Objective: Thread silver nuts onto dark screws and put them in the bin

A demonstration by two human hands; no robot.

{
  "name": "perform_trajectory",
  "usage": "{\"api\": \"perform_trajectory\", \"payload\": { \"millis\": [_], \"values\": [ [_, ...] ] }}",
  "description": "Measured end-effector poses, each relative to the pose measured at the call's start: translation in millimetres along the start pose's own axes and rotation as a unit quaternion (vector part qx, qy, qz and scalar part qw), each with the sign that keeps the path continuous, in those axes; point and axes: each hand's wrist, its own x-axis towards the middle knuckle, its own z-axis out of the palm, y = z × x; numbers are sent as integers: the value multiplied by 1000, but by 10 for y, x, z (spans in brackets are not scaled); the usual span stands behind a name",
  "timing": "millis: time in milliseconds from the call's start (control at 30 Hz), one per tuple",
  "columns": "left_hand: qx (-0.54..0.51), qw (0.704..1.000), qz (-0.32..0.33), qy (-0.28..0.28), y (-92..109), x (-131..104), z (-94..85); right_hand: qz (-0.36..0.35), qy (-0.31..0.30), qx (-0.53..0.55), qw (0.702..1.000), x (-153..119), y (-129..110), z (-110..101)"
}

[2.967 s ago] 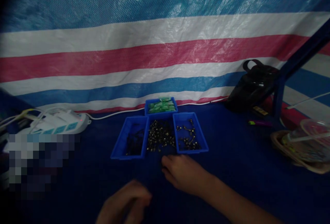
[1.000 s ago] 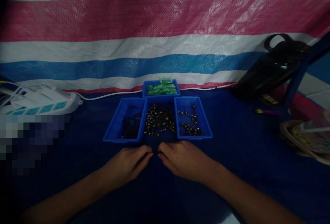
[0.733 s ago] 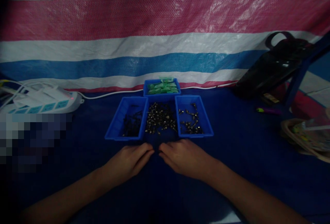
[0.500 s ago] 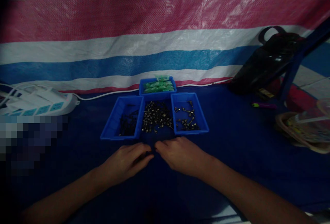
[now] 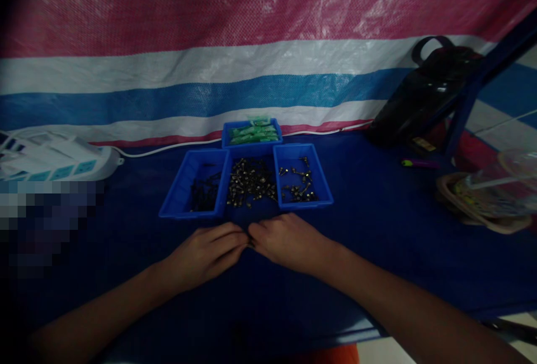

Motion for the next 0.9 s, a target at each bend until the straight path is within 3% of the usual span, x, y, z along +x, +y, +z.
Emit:
{"api": "perform_trajectory", "payload": {
  "millis": [333, 567, 733, 900],
  "values": [
    [-77, 996, -19, -35, 25, 27, -53, 20, 6, 37, 999, -8, 24, 8],
    [-91, 995, -20, 16, -32, 6, 9, -9, -3, 64, 998, -26, 34, -51],
    [-78, 996, -22, 22, -32, 9, 12, -19, -11, 53, 998, -37, 23, -114],
    [-52, 995, -74, 35, -5, 13, -6, -11, -9, 40, 999, -29, 29, -111]
  ]
}}
